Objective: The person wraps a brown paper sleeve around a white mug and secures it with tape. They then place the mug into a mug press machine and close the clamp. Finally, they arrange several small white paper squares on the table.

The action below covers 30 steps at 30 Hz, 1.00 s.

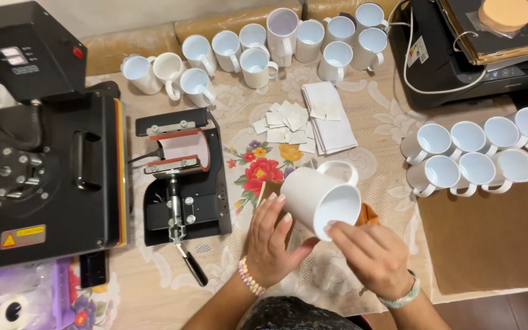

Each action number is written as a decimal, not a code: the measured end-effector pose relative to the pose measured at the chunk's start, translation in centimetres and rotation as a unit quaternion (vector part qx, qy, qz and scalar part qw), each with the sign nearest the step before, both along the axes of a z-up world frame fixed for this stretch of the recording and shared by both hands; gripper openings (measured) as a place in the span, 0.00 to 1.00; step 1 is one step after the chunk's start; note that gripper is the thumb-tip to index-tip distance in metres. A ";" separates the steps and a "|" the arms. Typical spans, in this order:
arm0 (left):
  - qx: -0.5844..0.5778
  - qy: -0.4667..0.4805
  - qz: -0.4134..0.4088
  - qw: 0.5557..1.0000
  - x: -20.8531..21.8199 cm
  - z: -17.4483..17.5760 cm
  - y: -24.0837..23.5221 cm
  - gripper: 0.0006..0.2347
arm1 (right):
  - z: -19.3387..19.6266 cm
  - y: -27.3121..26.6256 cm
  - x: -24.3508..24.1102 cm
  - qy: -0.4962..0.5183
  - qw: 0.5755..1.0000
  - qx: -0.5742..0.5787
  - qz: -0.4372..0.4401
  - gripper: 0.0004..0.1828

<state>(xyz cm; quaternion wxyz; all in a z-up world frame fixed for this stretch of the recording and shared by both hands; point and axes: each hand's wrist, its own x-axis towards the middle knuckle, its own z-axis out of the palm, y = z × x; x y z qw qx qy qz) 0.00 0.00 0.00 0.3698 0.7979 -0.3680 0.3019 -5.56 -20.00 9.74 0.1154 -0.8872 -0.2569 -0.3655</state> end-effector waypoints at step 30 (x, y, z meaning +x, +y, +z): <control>-0.181 0.598 0.325 0.710 -11.2 -10.9 5.2 0.29 | -10.9 -5.3 -0.6 0.466 0.840 0.277 0.007 0.19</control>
